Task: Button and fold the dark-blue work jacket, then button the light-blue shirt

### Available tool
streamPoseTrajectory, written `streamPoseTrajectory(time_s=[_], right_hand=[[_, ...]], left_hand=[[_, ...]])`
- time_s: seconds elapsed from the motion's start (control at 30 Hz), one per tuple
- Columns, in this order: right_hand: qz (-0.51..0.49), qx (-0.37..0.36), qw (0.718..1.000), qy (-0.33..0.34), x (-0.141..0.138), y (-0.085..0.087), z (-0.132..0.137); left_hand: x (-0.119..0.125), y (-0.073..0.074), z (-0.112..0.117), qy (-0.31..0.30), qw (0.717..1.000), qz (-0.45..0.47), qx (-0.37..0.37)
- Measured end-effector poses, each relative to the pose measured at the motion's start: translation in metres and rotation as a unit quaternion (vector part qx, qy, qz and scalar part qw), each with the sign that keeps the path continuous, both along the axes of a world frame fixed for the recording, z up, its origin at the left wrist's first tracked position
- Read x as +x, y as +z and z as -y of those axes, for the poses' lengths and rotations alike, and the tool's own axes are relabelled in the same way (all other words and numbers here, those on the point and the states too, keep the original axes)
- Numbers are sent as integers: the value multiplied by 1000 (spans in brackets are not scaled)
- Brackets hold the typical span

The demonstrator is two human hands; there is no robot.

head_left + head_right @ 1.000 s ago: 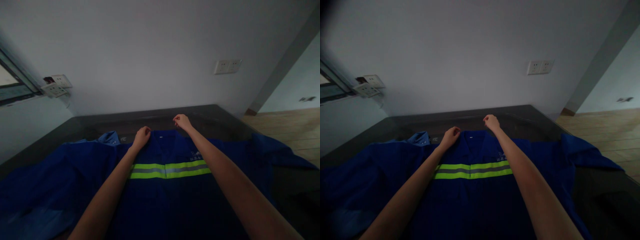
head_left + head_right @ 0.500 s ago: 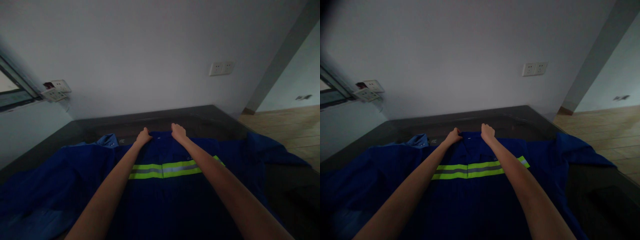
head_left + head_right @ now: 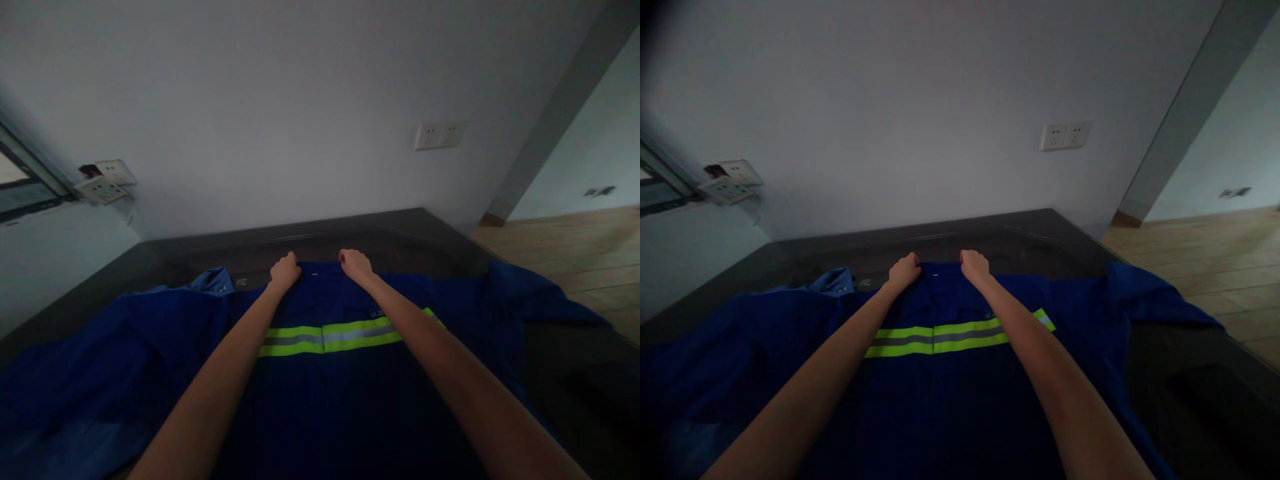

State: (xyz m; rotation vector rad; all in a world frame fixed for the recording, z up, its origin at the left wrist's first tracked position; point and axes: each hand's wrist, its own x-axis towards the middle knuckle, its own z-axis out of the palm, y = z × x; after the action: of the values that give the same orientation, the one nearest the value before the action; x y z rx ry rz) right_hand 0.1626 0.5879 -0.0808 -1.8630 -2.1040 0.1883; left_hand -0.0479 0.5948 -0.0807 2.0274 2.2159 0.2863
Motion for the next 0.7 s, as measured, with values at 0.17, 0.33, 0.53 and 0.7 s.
streamPoseTrajectory(time_s=[0.17,0.33,0.53,0.7], right_hand=[[-33,7,999,7,9,4,-3],[-81,96,992,-5,22,3,13],[-39,53,998,17,25,-17,29],[-17,-16,1000,-11,23,-18,10]], left_hand=[[5,-1,-3,4,1000,-1,0],[-8,1,6,-3,999,21,36],[-24,-24,38,-93,990,9,102],[-23,-41,47,-106,991,-3,78]])
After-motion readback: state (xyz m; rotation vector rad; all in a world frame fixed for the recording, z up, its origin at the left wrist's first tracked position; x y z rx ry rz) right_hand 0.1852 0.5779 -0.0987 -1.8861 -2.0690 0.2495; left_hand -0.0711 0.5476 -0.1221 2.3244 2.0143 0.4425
